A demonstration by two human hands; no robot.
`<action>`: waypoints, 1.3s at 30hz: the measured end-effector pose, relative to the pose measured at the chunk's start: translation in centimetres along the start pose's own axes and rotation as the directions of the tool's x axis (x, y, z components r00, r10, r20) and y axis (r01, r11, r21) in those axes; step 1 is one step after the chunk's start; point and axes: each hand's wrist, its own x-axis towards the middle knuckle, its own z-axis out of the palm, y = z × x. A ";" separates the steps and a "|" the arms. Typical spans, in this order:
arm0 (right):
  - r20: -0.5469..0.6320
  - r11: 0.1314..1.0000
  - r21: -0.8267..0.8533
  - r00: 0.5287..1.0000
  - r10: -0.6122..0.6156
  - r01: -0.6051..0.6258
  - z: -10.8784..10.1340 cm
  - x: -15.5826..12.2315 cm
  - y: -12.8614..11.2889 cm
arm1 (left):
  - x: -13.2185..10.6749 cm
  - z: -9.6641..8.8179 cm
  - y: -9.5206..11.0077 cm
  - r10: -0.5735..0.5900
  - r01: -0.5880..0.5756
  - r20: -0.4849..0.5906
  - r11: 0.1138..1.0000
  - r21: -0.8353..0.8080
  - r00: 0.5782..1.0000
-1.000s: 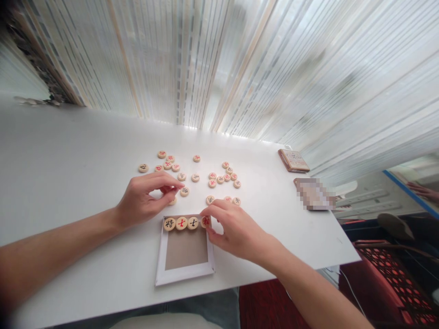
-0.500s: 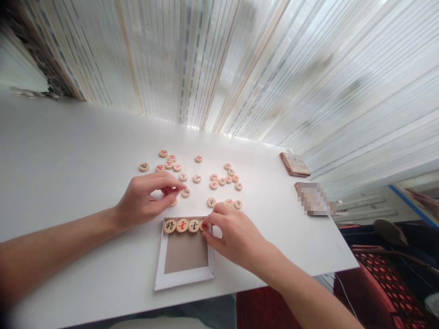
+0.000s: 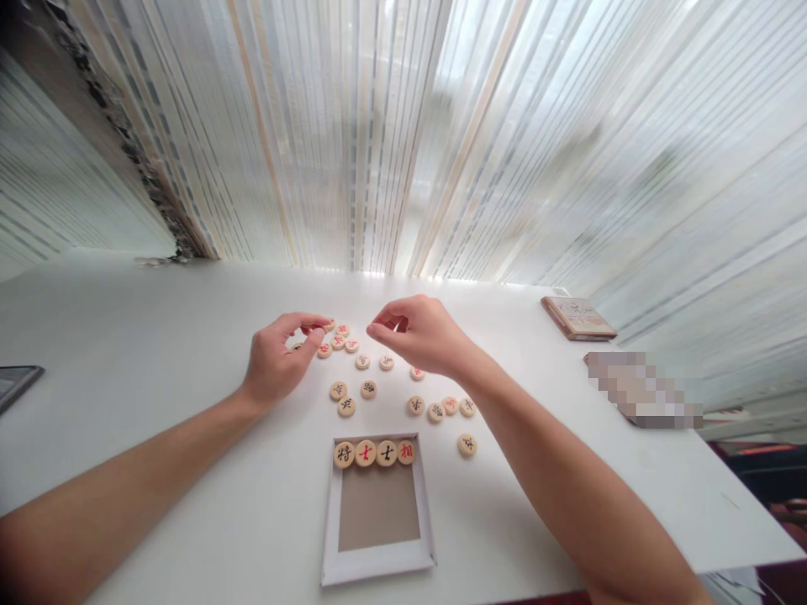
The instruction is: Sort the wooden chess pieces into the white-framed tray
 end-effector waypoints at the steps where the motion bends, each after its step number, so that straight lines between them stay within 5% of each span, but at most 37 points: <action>1: -0.005 1.000 -0.018 1.000 0.003 -0.003 0.4 1.1 0.2 | -0.2 0.0 0.2 0.010 -0.010 0.017 1.000 0.013 1.000; 7: 0.097 0.996 -0.070 0.993 0.062 -0.055 2.6 3.8 2.4 | -0.4 0.0 0.4 -0.018 0.016 0.061 0.999 0.035 0.998; 13: 0.114 0.996 -0.031 0.989 0.093 -0.090 0.9 3.0 3.8 | 0.2 0.0 -0.8 -0.208 0.208 0.012 0.978 -0.017 0.978; 21: 0.129 0.988 0.036 0.981 0.143 -0.149 0.1 2.9 4.1 | 0.6 0.1 -0.7 -0.172 0.172 -0.012 0.983 0.064 0.985; 28: 0.146 0.989 0.068 0.982 0.118 -0.129 0.0 2.8 4.1 | 2.7 0.4 -0.8 -0.150 0.108 0.189 0.970 0.217 0.970; 32: 0.140 0.993 0.062 0.986 0.094 -0.103 -0.4 2.8 4.1 | 5.2 -0.5 -0.6 -0.087 -0.033 0.410 0.961 0.276 0.908; 37: 0.112 0.992 0.072 0.989 0.093 -0.102 -1.1 2.8 3.9 | 7.5 -1.3 -0.6 -0.007 -0.256 0.687 0.925 0.280 0.726; 39: 0.106 0.992 0.081 0.991 0.086 -0.095 -1.5 2.8 3.8 | 7.9 -1.2 -0.9 0.010 -0.281 0.726 0.925 0.254 0.688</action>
